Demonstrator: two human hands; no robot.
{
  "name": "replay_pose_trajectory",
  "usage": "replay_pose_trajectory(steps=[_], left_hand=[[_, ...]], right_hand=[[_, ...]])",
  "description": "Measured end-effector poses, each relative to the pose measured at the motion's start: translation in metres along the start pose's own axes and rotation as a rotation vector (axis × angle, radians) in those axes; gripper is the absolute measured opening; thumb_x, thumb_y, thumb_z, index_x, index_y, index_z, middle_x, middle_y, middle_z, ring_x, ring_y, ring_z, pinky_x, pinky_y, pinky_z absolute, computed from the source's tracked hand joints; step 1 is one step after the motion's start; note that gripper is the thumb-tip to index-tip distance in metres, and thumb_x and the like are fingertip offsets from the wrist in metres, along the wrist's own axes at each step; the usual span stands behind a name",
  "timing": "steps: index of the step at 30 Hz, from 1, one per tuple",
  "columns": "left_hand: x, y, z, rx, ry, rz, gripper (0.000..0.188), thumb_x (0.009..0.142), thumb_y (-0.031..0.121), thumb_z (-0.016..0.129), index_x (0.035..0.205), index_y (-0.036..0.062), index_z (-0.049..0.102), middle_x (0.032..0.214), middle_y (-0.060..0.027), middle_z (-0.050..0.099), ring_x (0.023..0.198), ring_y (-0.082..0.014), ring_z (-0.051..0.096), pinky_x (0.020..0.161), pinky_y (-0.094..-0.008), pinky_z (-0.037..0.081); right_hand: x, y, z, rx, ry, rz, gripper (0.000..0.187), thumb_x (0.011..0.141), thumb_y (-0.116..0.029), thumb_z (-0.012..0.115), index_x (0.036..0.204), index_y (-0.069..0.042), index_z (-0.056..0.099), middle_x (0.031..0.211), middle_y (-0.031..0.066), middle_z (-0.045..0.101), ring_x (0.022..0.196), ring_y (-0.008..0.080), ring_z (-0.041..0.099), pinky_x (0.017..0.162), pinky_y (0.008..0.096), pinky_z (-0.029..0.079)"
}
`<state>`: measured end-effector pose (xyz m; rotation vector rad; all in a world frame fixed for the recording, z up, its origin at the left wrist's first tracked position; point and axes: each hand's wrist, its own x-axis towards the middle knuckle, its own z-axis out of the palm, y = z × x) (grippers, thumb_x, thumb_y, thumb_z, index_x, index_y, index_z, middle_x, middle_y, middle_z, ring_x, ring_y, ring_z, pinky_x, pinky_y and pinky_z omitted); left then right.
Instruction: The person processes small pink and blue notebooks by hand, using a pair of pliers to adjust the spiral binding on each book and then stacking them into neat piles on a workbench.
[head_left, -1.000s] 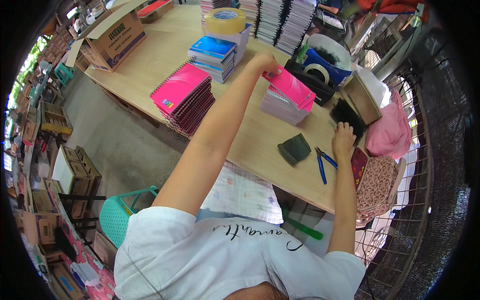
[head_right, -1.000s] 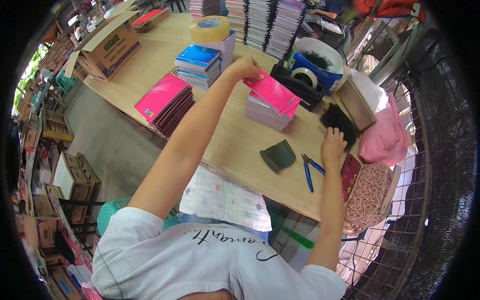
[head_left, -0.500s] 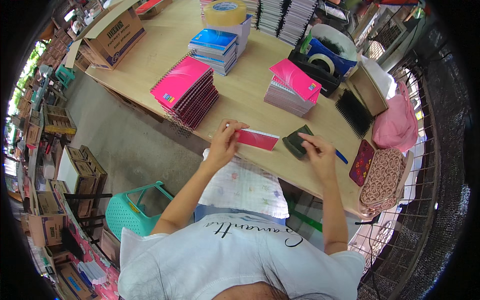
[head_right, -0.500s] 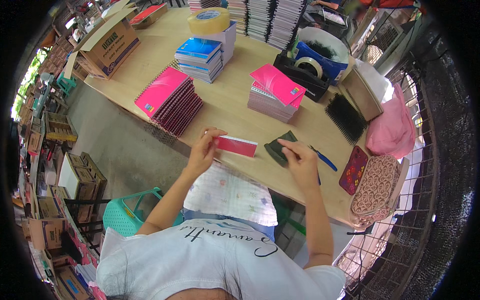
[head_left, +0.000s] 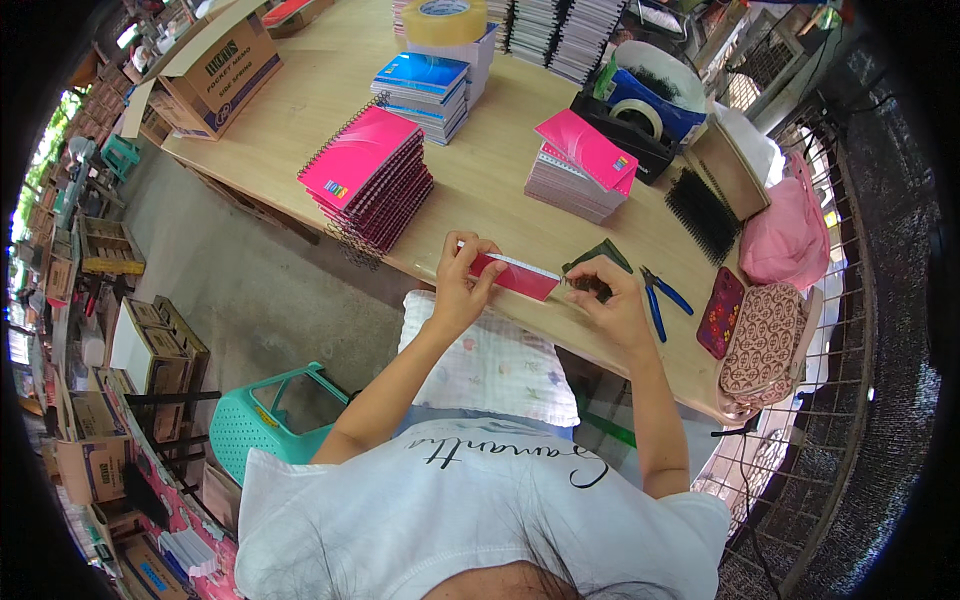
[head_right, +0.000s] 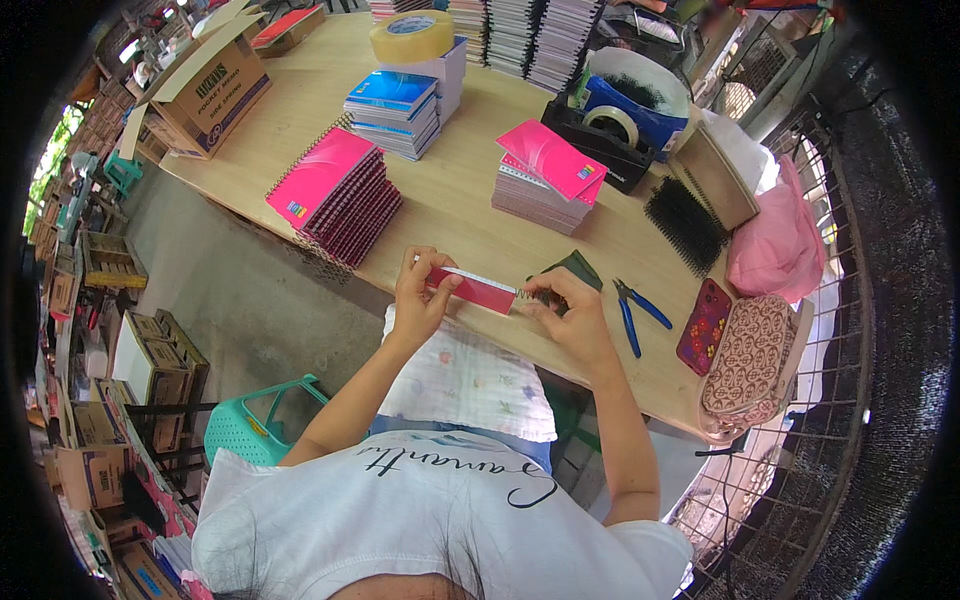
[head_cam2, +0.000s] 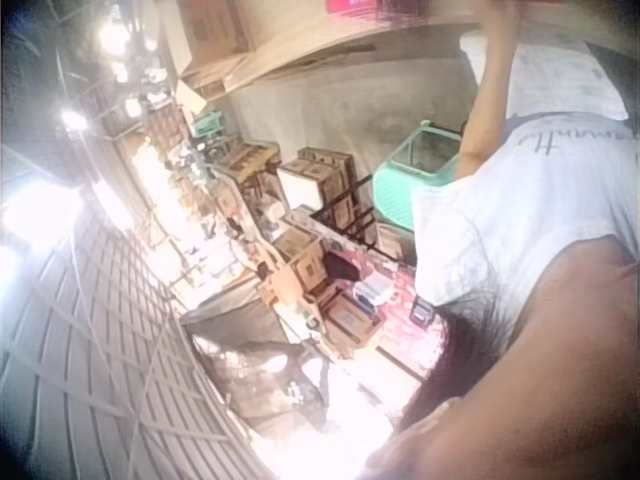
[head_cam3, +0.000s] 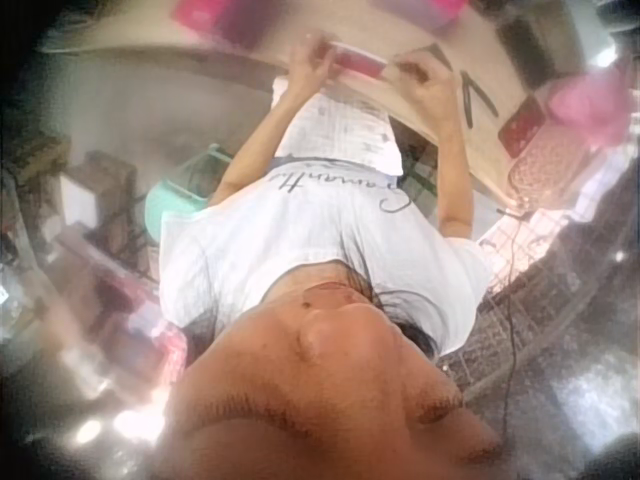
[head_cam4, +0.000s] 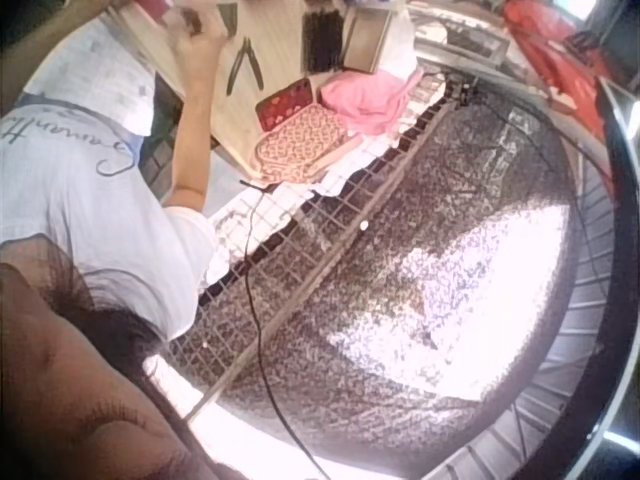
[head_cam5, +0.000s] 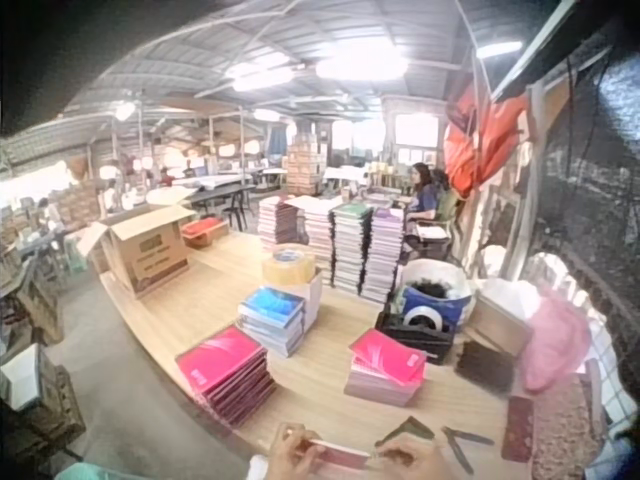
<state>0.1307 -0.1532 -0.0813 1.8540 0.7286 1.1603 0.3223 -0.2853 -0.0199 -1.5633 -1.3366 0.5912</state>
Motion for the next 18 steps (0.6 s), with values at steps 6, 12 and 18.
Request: replay_pose_trajectory(steps=[6, 12, 18], left_hand=[[-0.001, 0.001, 0.001, -0.024, 0.016, 0.013, 0.018, 0.081, 0.009, 0.073, 0.094, 0.0023, 0.062, 0.099, -0.0100, 0.049, 0.091, -0.0216, 0.052, 0.077, -0.0298, 0.045], [-0.001, -0.002, 0.003, 0.015, 0.018, 0.071, 0.017, 0.081, 0.007, 0.072, 0.094, 0.0025, 0.063, 0.099, -0.0100, 0.047, 0.086, -0.0225, 0.054, 0.075, -0.0318, 0.047], [-0.001, -0.014, -0.002, 0.049, 0.005, 0.153, 0.026, 0.075, 0.011, 0.078, 0.094, 0.0033, 0.062, 0.098, -0.0106, 0.048, 0.090, -0.0252, 0.053, 0.075, -0.0331, 0.046]], right_hand=[[0.002, -0.006, 0.003, -0.240, -0.048, -0.068, 0.013, 0.083, -0.007, 0.066, 0.095, -0.001, 0.065, 0.087, 0.0124, 0.064, 0.078, 0.0271, 0.063, 0.069, 0.0337, 0.049], [0.001, -0.019, 0.014, -0.359, -0.062, -0.053, 0.017, 0.087, -0.015, 0.063, 0.099, -0.003, 0.063, 0.096, 0.0132, 0.063, 0.090, 0.0294, 0.062, 0.077, 0.0372, 0.049], [0.009, 0.013, -0.022, -0.626, -0.029, -0.043, 0.041, 0.086, -0.036, 0.066, 0.115, -0.007, 0.065, 0.124, 0.0205, 0.054, 0.116, 0.0366, 0.052, 0.095, 0.0433, 0.044]])
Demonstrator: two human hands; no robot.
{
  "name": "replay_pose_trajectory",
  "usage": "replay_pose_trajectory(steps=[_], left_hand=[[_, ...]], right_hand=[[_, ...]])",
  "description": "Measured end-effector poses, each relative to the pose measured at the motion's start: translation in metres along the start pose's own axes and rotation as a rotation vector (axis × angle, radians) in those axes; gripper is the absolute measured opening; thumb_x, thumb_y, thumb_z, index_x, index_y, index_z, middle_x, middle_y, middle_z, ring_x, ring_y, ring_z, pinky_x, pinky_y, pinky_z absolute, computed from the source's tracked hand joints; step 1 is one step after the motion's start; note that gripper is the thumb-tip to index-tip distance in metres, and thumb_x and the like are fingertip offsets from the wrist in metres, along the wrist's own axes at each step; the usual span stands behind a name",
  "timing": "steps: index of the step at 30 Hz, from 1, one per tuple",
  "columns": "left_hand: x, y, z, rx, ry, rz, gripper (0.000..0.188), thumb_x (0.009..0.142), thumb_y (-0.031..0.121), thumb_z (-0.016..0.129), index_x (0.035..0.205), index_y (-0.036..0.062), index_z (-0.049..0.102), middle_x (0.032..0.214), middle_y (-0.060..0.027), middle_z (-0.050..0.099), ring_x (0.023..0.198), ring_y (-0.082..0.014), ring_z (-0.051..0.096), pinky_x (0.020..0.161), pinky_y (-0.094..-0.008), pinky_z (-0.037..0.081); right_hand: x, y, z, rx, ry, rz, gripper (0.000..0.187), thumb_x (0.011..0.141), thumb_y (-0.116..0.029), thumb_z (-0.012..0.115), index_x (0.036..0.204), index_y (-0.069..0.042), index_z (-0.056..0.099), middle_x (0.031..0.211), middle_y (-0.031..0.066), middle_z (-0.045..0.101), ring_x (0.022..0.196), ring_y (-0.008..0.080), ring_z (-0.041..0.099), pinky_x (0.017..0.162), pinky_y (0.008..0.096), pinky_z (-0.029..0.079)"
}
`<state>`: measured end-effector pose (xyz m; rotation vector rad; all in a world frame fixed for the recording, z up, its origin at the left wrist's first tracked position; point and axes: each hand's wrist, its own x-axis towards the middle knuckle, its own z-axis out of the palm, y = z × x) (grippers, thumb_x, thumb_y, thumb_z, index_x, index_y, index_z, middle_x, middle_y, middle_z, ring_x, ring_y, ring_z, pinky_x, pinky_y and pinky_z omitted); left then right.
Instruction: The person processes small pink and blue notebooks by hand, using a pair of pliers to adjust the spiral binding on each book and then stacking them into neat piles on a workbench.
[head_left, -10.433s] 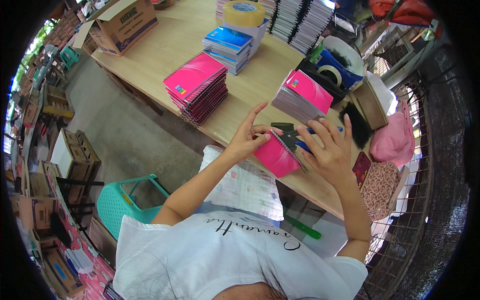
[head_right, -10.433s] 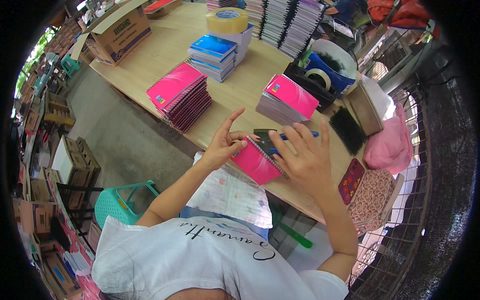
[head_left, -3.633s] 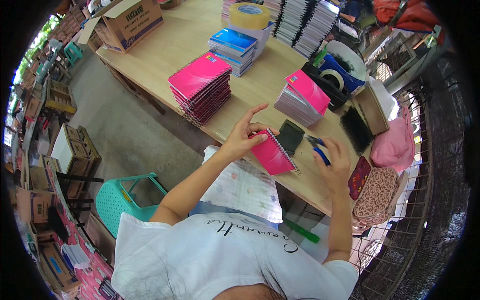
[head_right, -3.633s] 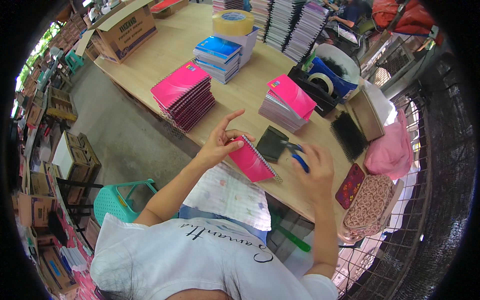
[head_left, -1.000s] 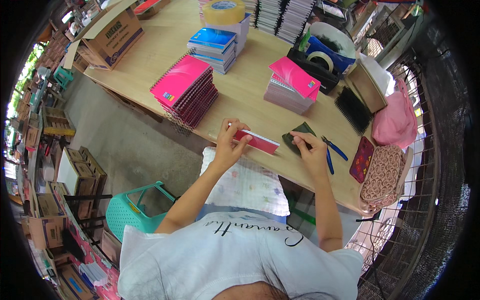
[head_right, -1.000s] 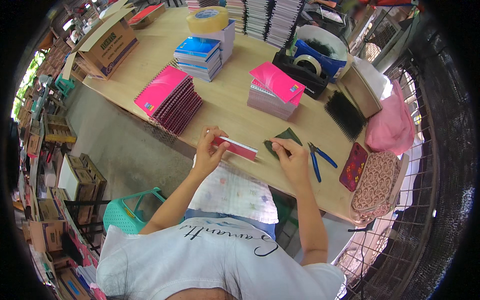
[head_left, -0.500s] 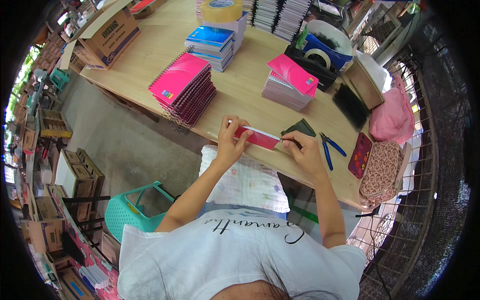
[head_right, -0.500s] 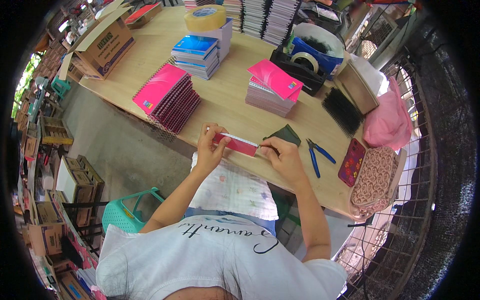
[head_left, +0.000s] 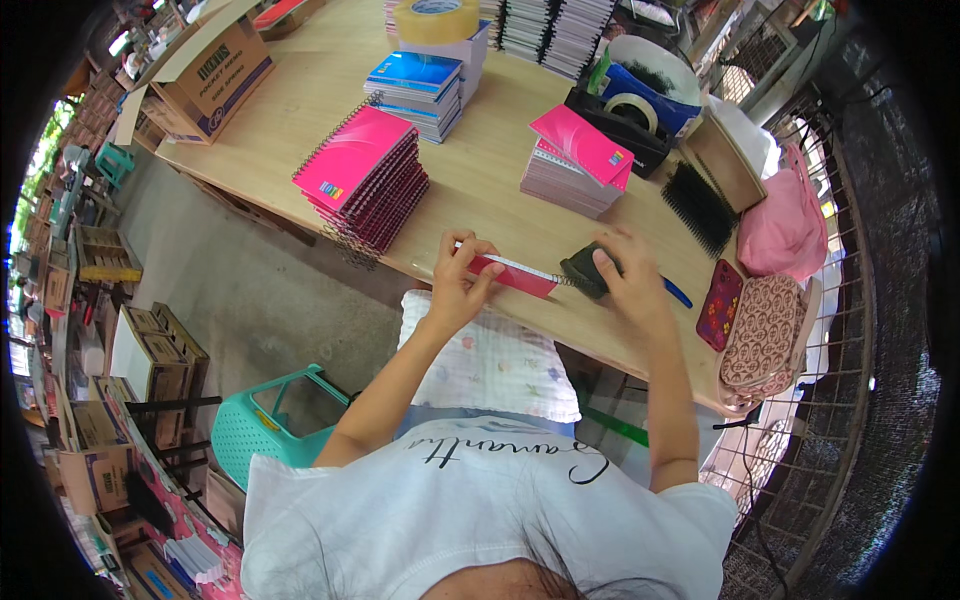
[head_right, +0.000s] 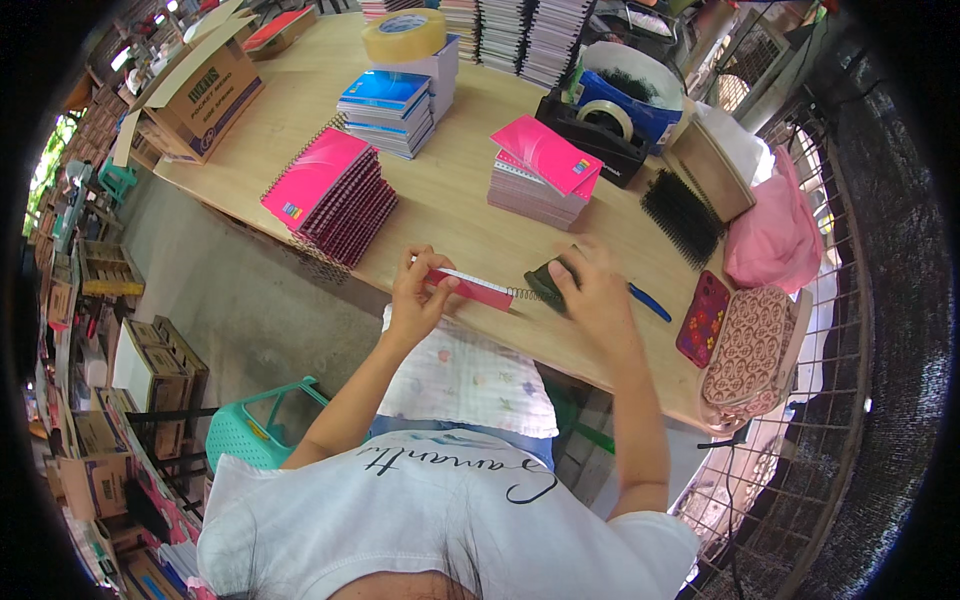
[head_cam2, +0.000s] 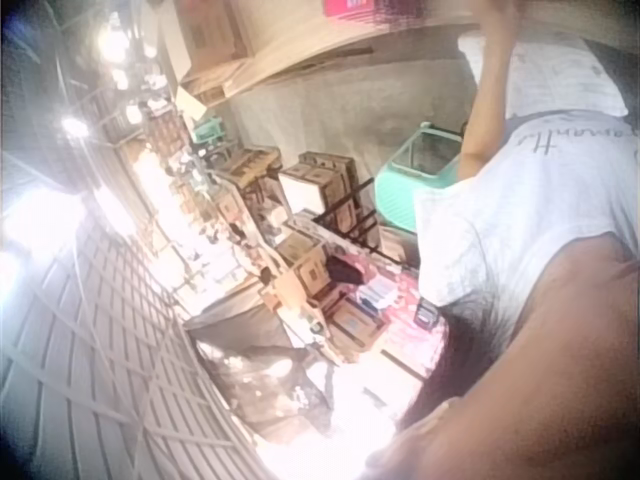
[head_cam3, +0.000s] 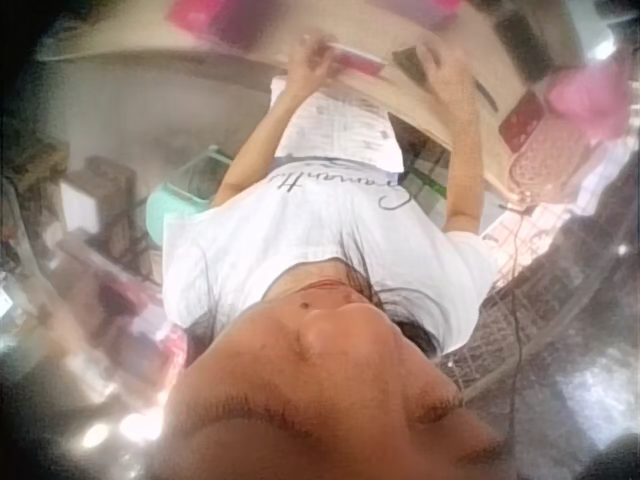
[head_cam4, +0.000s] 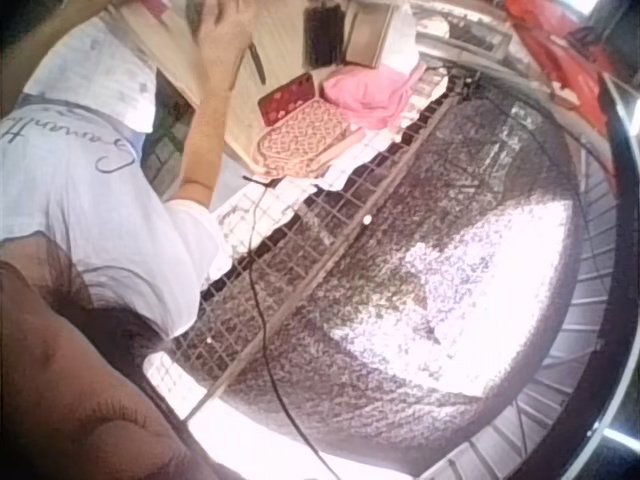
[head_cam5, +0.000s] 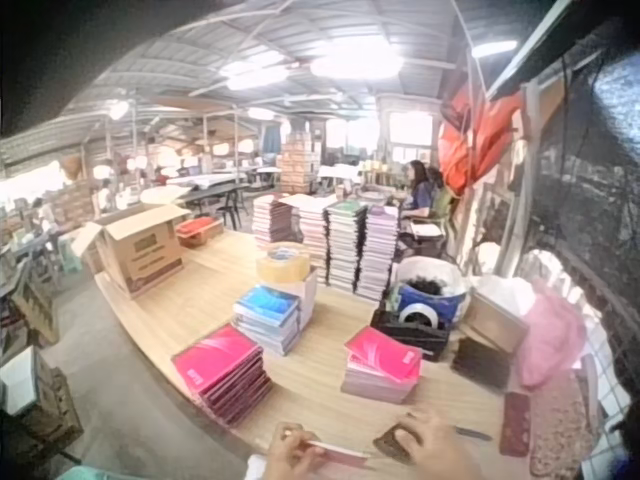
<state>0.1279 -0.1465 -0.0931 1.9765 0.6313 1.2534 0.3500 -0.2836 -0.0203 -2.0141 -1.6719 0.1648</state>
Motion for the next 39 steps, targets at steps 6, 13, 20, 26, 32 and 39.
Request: replay_pose_trajectory(steps=[6, 13, 20, 26, 32, 39], left_hand=[[0.005, 0.005, 0.005, -0.046, -0.109, -0.064, 0.046, 0.063, 0.018, 0.088, 0.093, 0.0025, 0.057, 0.099, -0.0090, 0.044, 0.092, -0.0219, 0.048, 0.074, -0.0308, 0.046], [0.005, 0.003, 0.006, -0.011, -0.093, 0.007, 0.045, 0.062, 0.017, 0.088, 0.091, 0.0034, 0.057, 0.096, -0.0087, 0.043, 0.089, -0.0225, 0.047, 0.073, -0.0320, 0.046], [0.014, 0.009, 0.008, -0.087, -0.189, -0.032, 0.046, 0.064, 0.017, 0.088, 0.092, 0.0049, 0.054, 0.094, -0.0074, 0.043, 0.087, -0.0216, 0.045, 0.077, -0.0307, 0.042], [0.024, 0.003, 0.018, -0.112, -0.201, 0.066, 0.049, 0.063, 0.023, 0.088, 0.092, 0.0047, 0.052, 0.091, -0.0077, 0.043, 0.082, -0.0223, 0.047, 0.071, -0.0312, 0.042], [0.024, 0.004, 0.027, -0.130, -0.224, 0.077, 0.051, 0.064, 0.026, 0.087, 0.093, 0.0051, 0.051, 0.090, -0.0087, 0.044, 0.080, -0.0241, 0.047, 0.069, -0.0324, 0.042], [0.025, 0.007, 0.037, -0.166, -0.279, 0.069, 0.051, 0.064, 0.022, 0.087, 0.094, 0.0053, 0.049, 0.088, -0.0088, 0.043, 0.077, -0.0241, 0.047, 0.068, -0.0332, 0.041]], right_hand=[[0.007, 0.035, -0.012, -0.187, -0.253, 0.041, 0.060, 0.080, -0.048, 0.070, 0.126, -0.011, 0.062, 0.133, 0.0261, 0.048, 0.120, 0.0432, 0.049, 0.101, 0.0450, 0.042], [0.031, -0.009, 0.001, -0.303, -0.389, 0.328, 0.055, 0.088, -0.045, 0.059, 0.113, 0.003, 0.065, 0.121, 0.0326, 0.052, 0.108, 0.0447, 0.056, 0.092, 0.0461, 0.048], [0.027, 0.029, -0.029, 0.639, -0.380, -0.010, 0.046, 0.087, -0.035, 0.059, 0.114, 0.001, 0.067, 0.120, 0.0205, 0.062, 0.109, 0.0314, 0.059, 0.096, 0.0375, 0.045], [0.026, 0.025, -0.026, 1.271, -0.619, -0.015, 0.047, 0.088, -0.035, 0.059, 0.109, 0.006, 0.068, 0.117, 0.0177, 0.065, 0.107, 0.0244, 0.060, 0.096, 0.0331, 0.044], [0.029, 0.024, -0.013, 0.787, -0.350, 0.011, 0.043, 0.090, -0.027, 0.056, 0.117, 0.007, 0.062, 0.116, 0.0155, 0.064, 0.105, 0.0221, 0.062, 0.093, 0.0326, 0.046], [0.027, 0.025, -0.001, 0.321, -0.311, -0.094, 0.049, 0.087, -0.031, 0.066, 0.118, 0.006, 0.060, 0.114, 0.0106, 0.062, 0.103, 0.0144, 0.057, 0.089, 0.0272, 0.045]])
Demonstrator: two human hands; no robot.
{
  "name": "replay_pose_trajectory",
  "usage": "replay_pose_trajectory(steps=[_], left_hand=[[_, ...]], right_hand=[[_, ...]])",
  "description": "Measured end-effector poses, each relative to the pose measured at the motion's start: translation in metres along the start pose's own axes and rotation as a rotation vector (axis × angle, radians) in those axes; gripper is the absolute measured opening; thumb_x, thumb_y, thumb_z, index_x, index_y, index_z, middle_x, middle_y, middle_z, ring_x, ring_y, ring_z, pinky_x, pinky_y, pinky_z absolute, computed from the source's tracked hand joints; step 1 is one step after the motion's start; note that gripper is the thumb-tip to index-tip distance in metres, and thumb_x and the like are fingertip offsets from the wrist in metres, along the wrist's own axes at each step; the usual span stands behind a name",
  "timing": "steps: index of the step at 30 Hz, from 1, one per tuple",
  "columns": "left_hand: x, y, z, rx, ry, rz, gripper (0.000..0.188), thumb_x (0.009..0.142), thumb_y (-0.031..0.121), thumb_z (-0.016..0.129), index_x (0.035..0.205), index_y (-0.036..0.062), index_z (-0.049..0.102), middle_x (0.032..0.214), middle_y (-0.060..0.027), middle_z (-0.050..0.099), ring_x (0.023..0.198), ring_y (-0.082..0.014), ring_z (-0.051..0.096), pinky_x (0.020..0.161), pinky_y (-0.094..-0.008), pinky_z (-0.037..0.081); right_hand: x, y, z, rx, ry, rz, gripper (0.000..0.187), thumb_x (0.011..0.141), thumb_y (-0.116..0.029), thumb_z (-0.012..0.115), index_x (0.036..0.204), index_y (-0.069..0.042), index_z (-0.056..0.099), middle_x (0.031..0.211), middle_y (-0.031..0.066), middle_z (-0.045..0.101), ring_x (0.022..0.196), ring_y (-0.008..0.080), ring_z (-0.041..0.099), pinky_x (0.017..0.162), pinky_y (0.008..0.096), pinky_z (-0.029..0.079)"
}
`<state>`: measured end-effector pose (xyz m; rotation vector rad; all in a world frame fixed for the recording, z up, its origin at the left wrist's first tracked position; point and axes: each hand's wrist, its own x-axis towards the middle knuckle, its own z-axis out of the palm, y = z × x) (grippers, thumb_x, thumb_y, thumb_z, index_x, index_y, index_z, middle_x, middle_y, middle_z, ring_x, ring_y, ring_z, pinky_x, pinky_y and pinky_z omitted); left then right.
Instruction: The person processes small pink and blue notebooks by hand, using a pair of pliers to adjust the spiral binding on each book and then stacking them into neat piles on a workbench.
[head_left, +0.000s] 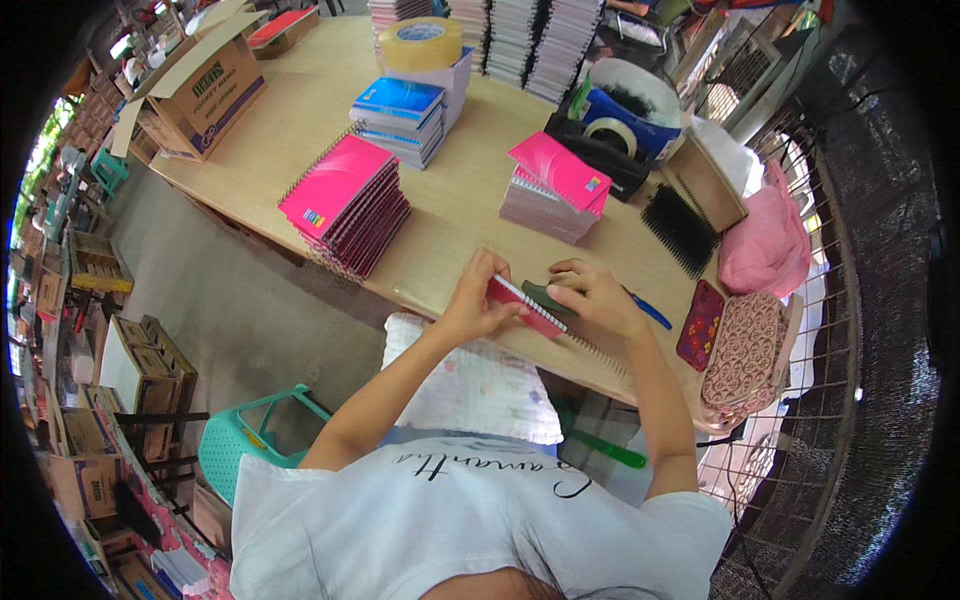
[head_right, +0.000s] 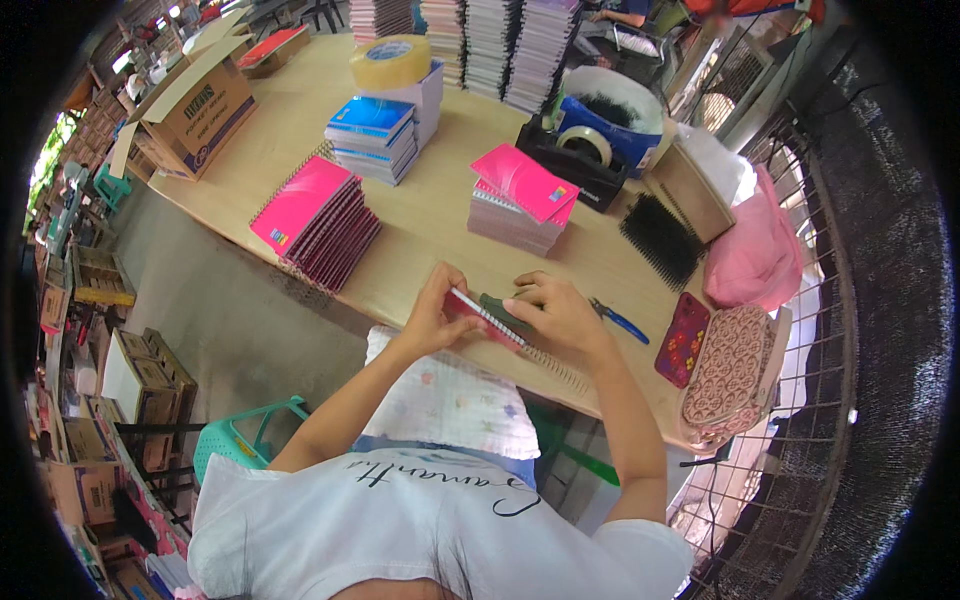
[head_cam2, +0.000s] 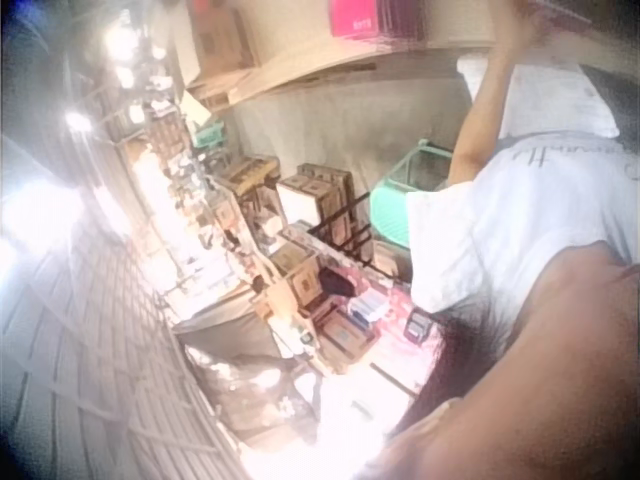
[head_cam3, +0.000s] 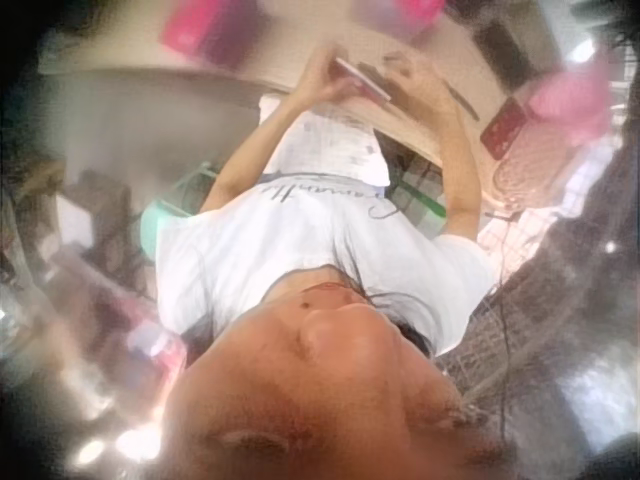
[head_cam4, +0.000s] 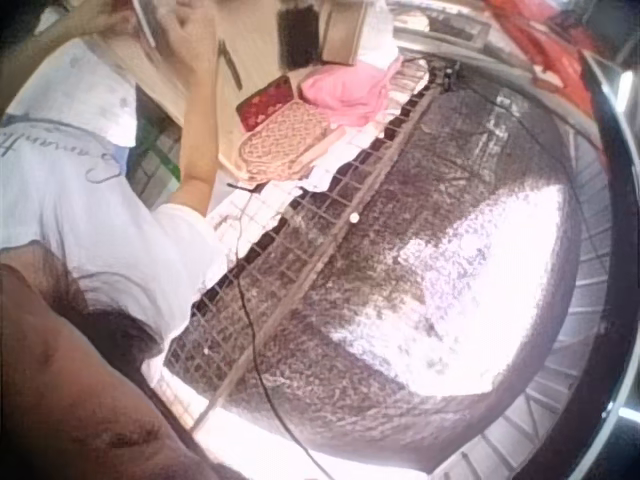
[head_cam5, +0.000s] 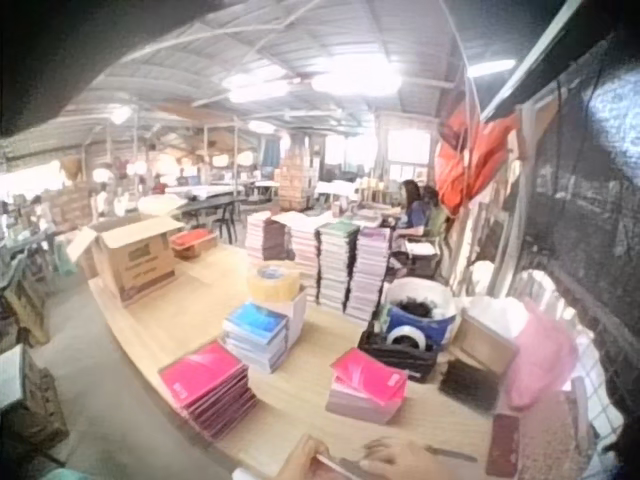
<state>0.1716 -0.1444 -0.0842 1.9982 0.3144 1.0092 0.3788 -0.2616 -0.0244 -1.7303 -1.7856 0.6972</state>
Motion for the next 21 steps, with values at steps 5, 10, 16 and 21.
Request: replay_pose_trajectory(steps=[5, 10, 16, 21], left_hand=[[-0.001, 0.001, 0.006, -0.164, 0.015, -0.090, 0.046, 0.068, 0.014, 0.085, 0.097, 0.0049, 0.050, 0.094, -0.0055, 0.047, 0.084, -0.0185, 0.049, 0.074, -0.0298, 0.043], [-0.010, -0.032, -0.011, -0.681, -0.030, -0.353, 0.031, 0.079, -0.001, 0.072, 0.103, 0.0040, 0.052, 0.099, -0.0019, 0.054, 0.093, -0.0125, 0.055, 0.086, -0.0256, 0.046], [-0.007, -0.029, -0.013, -0.671, -0.090, -0.391, 0.026, 0.081, -0.005, 0.070, 0.100, 0.0035, 0.054, 0.094, -0.0016, 0.057, 0.090, -0.0107, 0.058, 0.082, -0.0270, 0.050], [-0.002, -0.021, -0.016, -0.710, -0.056, -0.414, 0.032, 0.077, -0.009, 0.070, 0.100, 0.0043, 0.052, 0.093, -0.0011, 0.057, 0.086, -0.0086, 0.057, 0.079, -0.0233, 0.050]], right_hand=[[0.001, -0.002, -0.001, 0.637, -0.017, 0.124, 0.043, 0.090, -0.029, 0.062, 0.116, 0.005, 0.061, 0.116, 0.0114, 0.063, 0.105, 0.0164, 0.058, 0.089, 0.0289, 0.045], [0.004, -0.003, 0.006, 0.388, 0.052, 0.007, 0.038, 0.091, -0.030, 0.062, 0.100, 0.006, 0.067, 0.111, 0.0146, 0.064, 0.099, 0.0208, 0.061, 0.086, 0.0299, 0.047], [0.014, -0.012, 0.007, 0.449, -0.009, -0.006, 0.039, 0.094, -0.031, 0.058, 0.111, 0.004, 0.062, 0.104, 0.0101, 0.064, 0.097, 0.0135, 0.058, 0.083, 0.0276, 0.048], [0.025, -0.011, 0.010, 0.723, 0.029, 0.086, 0.035, 0.094, -0.028, 0.058, 0.105, 0.005, 0.065, 0.099, 0.0078, 0.064, 0.092, 0.0134, 0.058, 0.081, 0.0275, 0.047]])
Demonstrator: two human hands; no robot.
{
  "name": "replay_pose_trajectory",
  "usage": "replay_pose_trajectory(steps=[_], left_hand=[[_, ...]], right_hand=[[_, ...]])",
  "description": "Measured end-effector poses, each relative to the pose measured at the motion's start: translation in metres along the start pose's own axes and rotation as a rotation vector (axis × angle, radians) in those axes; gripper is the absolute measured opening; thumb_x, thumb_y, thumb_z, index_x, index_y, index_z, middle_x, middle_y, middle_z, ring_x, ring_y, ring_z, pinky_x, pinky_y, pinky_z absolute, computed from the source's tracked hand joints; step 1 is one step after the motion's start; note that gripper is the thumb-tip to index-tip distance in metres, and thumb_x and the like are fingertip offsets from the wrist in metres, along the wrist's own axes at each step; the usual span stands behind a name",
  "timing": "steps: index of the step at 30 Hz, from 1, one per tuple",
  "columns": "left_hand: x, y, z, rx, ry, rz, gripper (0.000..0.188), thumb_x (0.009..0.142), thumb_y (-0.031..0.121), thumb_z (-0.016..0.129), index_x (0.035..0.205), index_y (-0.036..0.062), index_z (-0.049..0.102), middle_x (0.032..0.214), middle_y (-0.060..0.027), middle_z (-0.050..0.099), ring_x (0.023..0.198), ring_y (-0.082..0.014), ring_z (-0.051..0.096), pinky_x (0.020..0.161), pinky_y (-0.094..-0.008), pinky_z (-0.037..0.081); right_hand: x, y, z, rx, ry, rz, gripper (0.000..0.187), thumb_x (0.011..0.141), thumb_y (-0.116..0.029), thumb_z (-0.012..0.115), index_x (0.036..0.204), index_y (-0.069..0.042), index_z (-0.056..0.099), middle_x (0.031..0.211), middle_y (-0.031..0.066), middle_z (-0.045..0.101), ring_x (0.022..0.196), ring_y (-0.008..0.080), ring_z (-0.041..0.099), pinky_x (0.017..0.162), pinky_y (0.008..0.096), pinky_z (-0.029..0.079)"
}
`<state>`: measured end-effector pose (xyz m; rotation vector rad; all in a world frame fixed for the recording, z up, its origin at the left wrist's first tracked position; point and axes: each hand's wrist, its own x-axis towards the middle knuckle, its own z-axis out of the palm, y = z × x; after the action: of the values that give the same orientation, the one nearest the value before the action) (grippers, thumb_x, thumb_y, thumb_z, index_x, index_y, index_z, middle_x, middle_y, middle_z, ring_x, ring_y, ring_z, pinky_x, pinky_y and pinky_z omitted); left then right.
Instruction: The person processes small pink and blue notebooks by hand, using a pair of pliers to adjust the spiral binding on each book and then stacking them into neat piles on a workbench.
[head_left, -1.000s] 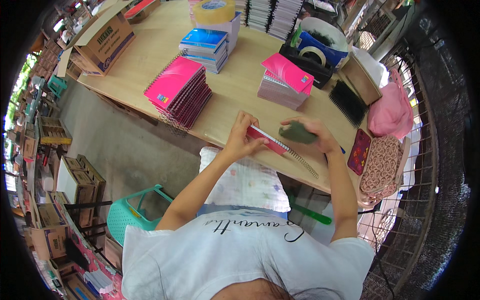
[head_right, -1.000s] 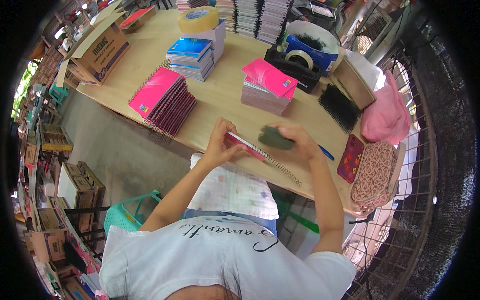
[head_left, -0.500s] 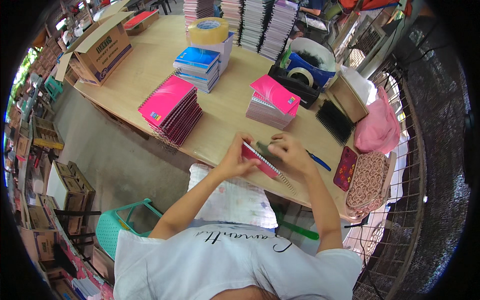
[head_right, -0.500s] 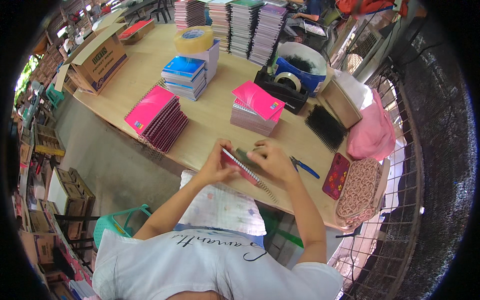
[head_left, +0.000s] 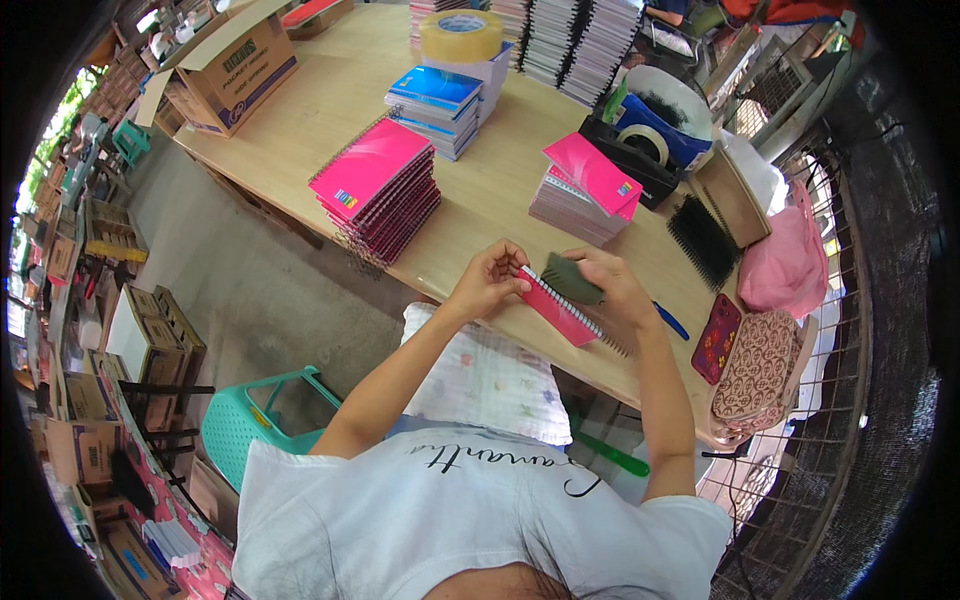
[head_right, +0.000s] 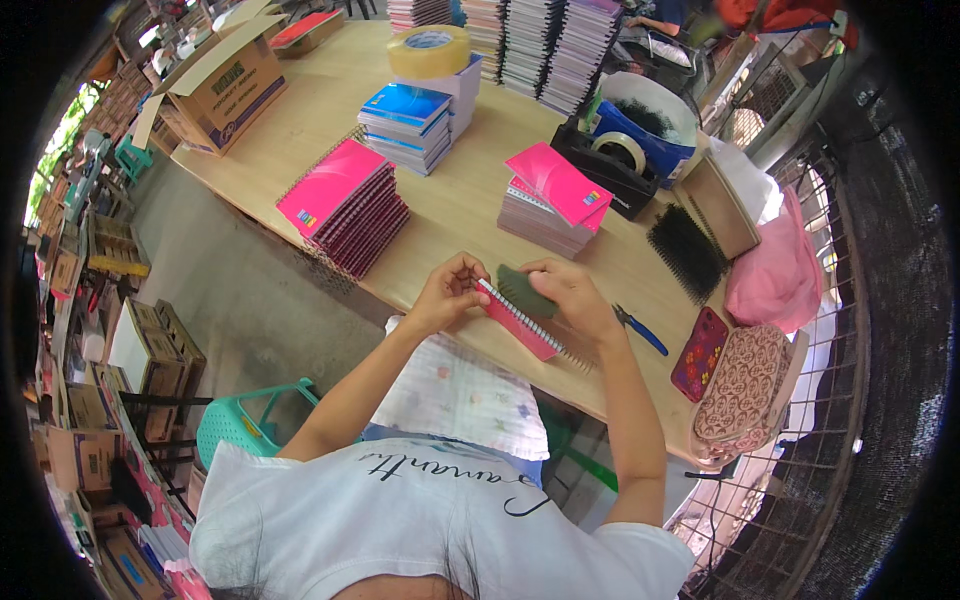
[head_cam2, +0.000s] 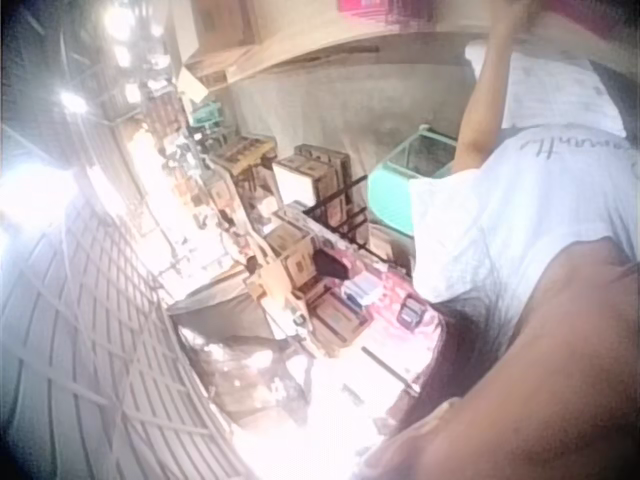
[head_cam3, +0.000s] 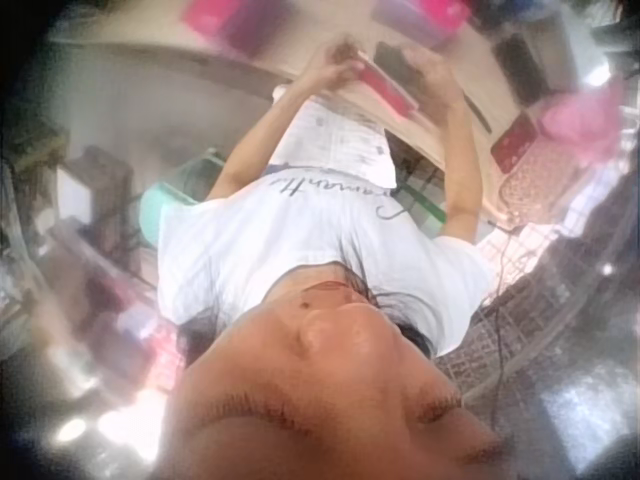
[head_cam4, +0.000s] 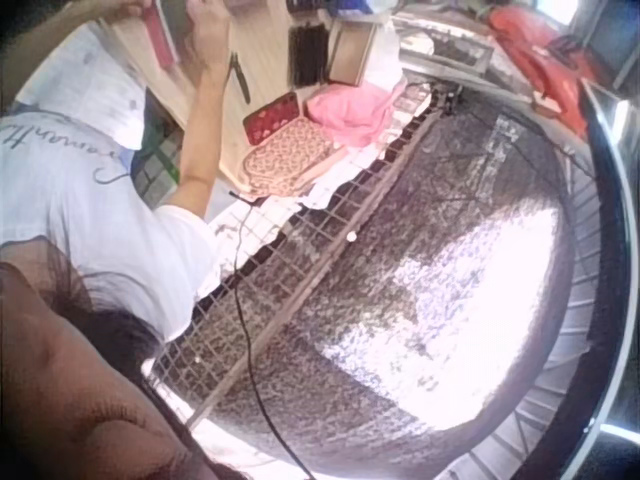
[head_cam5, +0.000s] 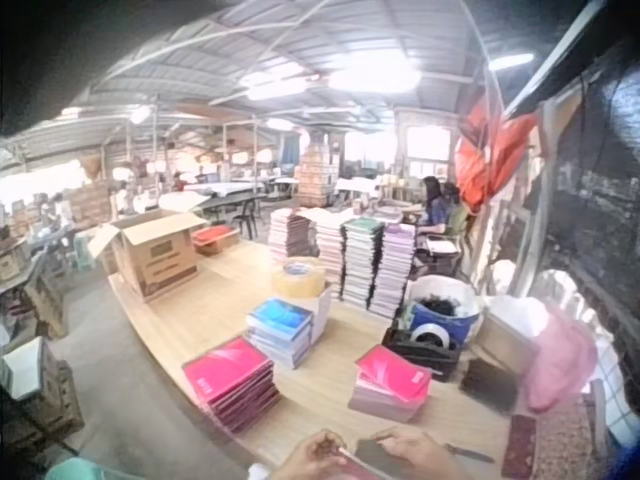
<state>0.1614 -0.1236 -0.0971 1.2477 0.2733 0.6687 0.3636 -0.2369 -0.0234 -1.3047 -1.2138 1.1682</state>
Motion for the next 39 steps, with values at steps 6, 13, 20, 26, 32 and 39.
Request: replay_pose_trajectory(steps=[6, 13, 20, 26, 32, 39], left_hand=[[0.000, -0.006, -0.003, -0.028, 0.023, 0.034, 0.039, 0.075, -0.009, 0.073, 0.103, 0.0054, 0.050, 0.093, -0.0002, 0.055, 0.084, -0.0086, 0.055, 0.078, -0.0225, 0.050], [0.000, -0.005, -0.004, -0.085, 0.009, 0.031, 0.045, 0.075, -0.006, 0.074, 0.111, 0.0057, 0.049, 0.101, -0.0032, 0.059, 0.089, -0.0092, 0.057, 0.081, -0.0239, 0.050], [-0.018, 0.039, 0.011, -0.208, 0.116, -0.030, 0.064, 0.082, 0.002, 0.071, 0.138, 0.0050, 0.040, 0.109, -0.0103, 0.066, 0.093, -0.0124, 0.063, 0.083, -0.0244, 0.051], [-0.016, 0.044, 0.019, 0.002, 0.143, 0.000, 0.059, 0.083, -0.001, 0.067, 0.137, 0.0042, 0.043, 0.102, -0.0078, 0.067, 0.088, -0.0106, 0.062, 0.081, -0.0242, 0.050], [-0.016, 0.054, 0.027, 0.105, 0.150, 0.000, 0.058, 0.082, 0.000, 0.068, 0.135, 0.0045, 0.044, 0.097, -0.0056, 0.066, 0.088, -0.0095, 0.061, 0.078, -0.0241, 0.050], [-0.015, 0.063, 0.029, 0.182, 0.141, -0.048, 0.063, 0.081, -0.001, 0.069, 0.138, 0.0056, 0.041, 0.093, -0.0052, 0.067, 0.086, -0.0085, 0.061, 0.075, -0.0221, 0.048]], right_hand=[[0.009, 0.013, 0.009, -0.041, 0.073, 0.072, 0.039, 0.093, -0.032, 0.058, 0.102, 0.006, 0.067, 0.101, 0.0128, 0.065, 0.093, 0.0177, 0.060, 0.081, 0.0298, 0.046], [0.007, 0.018, -0.001, -0.513, 0.076, -0.043, 0.044, 0.092, -0.036, 0.059, 0.116, 0.001, 0.065, 0.124, 0.0220, 0.057, 0.112, 0.0333, 0.057, 0.094, 0.0388, 0.043], [-0.104, 0.047, -0.015, -1.644, 0.810, 0.269, 0.054, 0.088, -0.036, 0.064, 0.134, -0.010, 0.053, 0.135, 0.0207, 0.049, 0.131, 0.0360, 0.040, 0.107, 0.0441, 0.034], [-0.114, 0.041, -0.024, -0.984, 0.894, 0.021, 0.046, 0.086, -0.027, 0.067, 0.126, -0.007, 0.056, 0.116, 0.0170, 0.055, 0.108, 0.0343, 0.054, 0.103, 0.0550, 0.031], [-0.058, -0.081, 0.023, -1.405, 0.376, -0.592, 0.043, 0.075, -0.020, 0.074, 0.115, -0.012, 0.065, 0.108, 0.0069, 0.059, 0.102, 0.0230, 0.057, 0.103, 0.0510, 0.034], [-0.024, -0.106, 0.036, -1.730, 0.184, -0.938, 0.028, 0.079, -0.017, 0.064, 0.106, -0.013, 0.068, 0.100, 0.0013, 0.059, 0.100, 0.0165, 0.056, 0.107, 0.0475, 0.033]])
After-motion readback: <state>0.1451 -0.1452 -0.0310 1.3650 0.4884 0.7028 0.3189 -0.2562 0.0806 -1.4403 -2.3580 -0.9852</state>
